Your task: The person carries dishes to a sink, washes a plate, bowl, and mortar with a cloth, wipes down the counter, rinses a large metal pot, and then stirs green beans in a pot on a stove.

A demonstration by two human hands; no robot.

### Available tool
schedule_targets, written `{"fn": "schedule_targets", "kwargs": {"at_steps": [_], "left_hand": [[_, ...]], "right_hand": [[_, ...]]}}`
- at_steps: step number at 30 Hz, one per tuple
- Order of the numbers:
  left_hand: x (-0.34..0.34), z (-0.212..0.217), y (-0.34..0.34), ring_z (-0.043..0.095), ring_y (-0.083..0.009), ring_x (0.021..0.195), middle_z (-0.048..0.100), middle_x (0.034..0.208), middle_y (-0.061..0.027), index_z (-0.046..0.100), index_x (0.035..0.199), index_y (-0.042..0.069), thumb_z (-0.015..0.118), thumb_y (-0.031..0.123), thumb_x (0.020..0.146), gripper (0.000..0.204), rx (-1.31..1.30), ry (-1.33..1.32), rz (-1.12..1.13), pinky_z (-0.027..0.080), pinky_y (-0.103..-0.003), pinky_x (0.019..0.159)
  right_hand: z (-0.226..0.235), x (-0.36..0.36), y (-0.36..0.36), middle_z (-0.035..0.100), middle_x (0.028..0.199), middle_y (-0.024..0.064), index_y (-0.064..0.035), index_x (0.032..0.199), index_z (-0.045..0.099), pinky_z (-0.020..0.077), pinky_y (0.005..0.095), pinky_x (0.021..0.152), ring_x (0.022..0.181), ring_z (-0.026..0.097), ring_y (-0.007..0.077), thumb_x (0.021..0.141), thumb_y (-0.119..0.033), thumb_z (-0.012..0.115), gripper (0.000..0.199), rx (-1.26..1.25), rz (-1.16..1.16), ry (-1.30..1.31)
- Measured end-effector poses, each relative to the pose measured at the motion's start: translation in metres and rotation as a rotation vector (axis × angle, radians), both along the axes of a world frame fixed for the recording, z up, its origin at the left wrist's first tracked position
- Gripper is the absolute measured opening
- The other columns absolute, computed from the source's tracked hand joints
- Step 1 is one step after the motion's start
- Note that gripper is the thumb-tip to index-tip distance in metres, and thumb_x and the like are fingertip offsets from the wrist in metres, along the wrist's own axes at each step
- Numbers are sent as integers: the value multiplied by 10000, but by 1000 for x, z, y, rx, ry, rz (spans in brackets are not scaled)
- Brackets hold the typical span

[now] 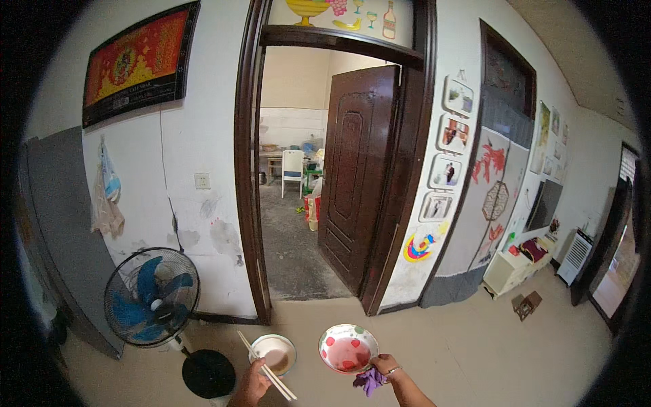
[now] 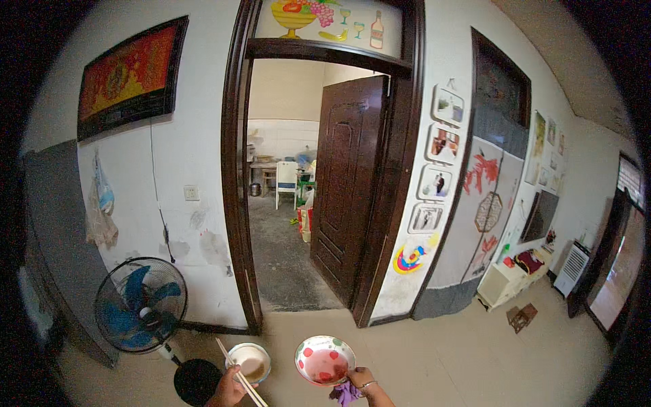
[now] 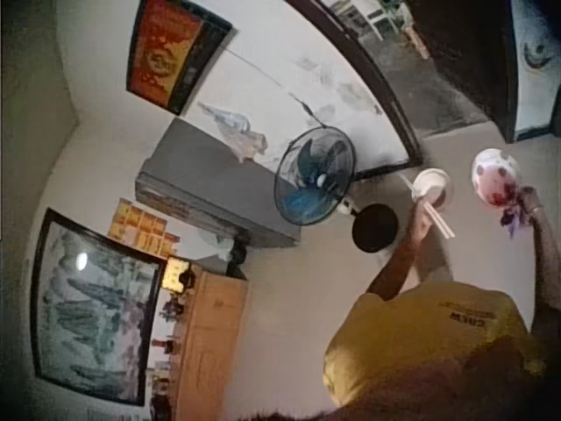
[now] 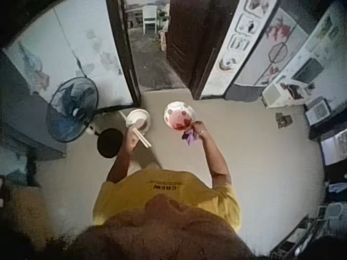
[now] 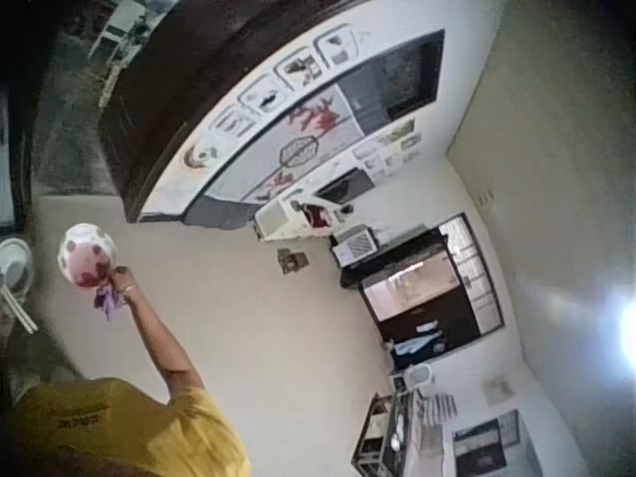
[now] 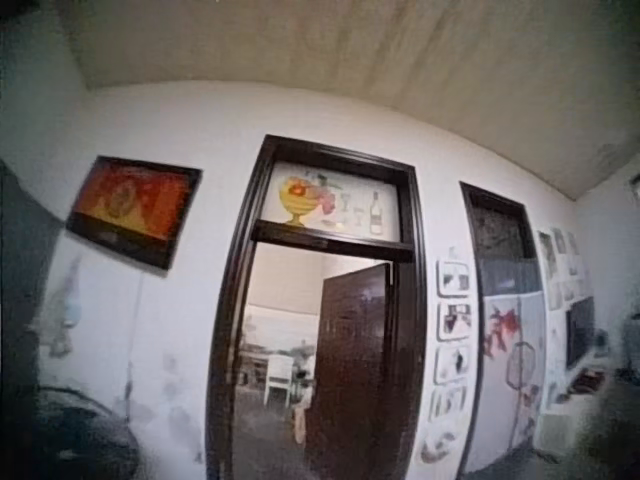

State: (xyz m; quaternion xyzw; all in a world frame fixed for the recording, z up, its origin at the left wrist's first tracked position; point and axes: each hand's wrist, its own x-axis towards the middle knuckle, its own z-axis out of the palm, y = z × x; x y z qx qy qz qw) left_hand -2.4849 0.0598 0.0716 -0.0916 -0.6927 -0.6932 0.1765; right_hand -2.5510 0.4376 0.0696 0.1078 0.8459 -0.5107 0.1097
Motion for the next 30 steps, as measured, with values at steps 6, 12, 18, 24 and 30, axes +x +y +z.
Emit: {"fn": "schedule_targets", "kwargs": {"at_steps": [6,12,18,24,30], "left_hand": [[-148,-22,6,442,-350,1083,379,1198,-179,296,1230,36,560,182,801,524,423,-200,-231,456,-501,823],[-343,-22,20,478,-333,1047,376,1180,-236,226,1259,19,419,296,847,533,568,-370,-259,518,-435,760],[-511,-6,37,507,-337,978,405,1144,-194,299,1220,41,510,325,805,546,725,-497,-242,499,-476,756],[-674,-30,35,535,-315,953,458,1115,-178,322,1229,26,575,316,763,604,755,-543,-156,504,-462,772],[-796,-57,9,509,-304,990,472,1122,-133,343,1210,8,535,244,786,522,961,-646,31,460,-494,810]], "right_hand": [[-41,-200,22,624,791,191,105,849,585,461,309,679,761,601,220,752,-277,572,395,-54,104,53],[-27,-360,38,638,813,169,43,827,617,461,339,694,793,608,228,747,-263,575,319,149,207,172],[6,-506,31,631,824,175,36,877,615,461,346,685,789,606,221,724,-264,584,338,59,50,87],[-35,-685,31,591,825,260,22,823,626,452,382,708,804,585,363,674,-443,566,492,320,198,142],[-23,-864,-13,629,778,159,7,841,635,461,333,665,716,601,236,654,-397,635,445,89,372,-10]]}}
